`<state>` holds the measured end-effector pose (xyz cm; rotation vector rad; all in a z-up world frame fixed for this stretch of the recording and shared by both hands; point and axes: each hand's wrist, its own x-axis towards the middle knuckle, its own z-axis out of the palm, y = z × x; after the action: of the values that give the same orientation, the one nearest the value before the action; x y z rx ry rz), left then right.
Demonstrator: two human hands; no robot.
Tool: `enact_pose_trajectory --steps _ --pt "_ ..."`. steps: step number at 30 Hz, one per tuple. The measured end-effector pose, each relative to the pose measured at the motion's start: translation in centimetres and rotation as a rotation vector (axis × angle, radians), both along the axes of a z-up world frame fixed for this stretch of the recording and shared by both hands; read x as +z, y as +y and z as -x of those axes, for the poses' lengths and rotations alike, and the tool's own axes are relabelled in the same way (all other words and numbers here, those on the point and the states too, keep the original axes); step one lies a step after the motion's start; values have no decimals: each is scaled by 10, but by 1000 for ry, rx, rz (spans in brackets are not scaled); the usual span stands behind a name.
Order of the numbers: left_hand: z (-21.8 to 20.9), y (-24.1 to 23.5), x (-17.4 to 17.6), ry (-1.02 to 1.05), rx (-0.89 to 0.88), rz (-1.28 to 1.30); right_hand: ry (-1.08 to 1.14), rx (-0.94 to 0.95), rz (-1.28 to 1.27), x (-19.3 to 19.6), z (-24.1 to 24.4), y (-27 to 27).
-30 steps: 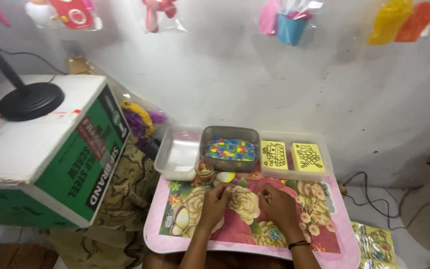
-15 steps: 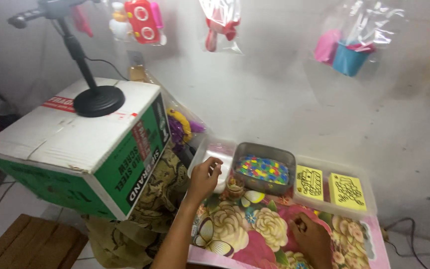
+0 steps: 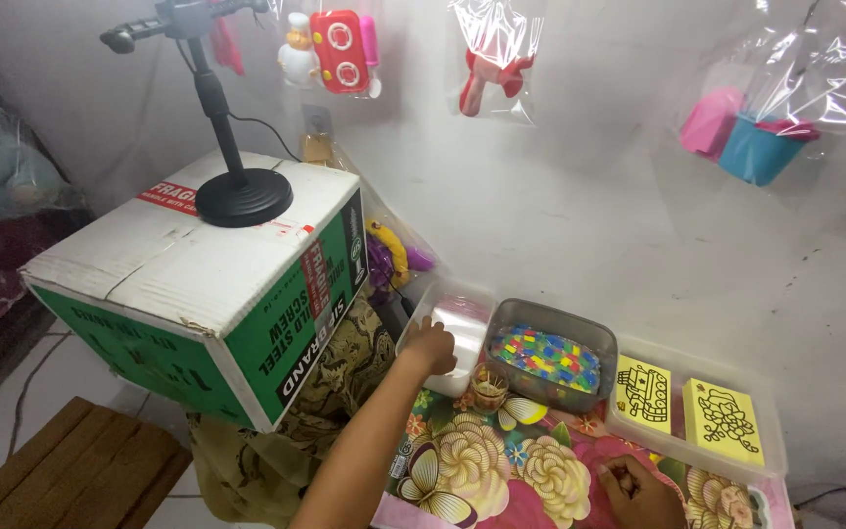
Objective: The person sits on the floor and assembles a small puzzle by placing colorful pieces onto a yellow card with a printed design. They pick up pieces from a container and place them into the designated spots on the card, then place the completed card into a plastic bag.
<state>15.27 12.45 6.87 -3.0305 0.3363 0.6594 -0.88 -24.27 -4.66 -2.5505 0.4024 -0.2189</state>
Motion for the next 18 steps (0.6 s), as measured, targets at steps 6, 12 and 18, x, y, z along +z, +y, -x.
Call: enact_pose_trajectory --steps 6,12,18 --pt "-6 -1 -13 -75 -3 7 96 -34 -48 39 11 16" --pt "-4 7 -4 -432 -17 72 -5 -23 10 8 5 4" --pt "40 13 84 -1051 -165 110 52 5 -72 53 20 20"
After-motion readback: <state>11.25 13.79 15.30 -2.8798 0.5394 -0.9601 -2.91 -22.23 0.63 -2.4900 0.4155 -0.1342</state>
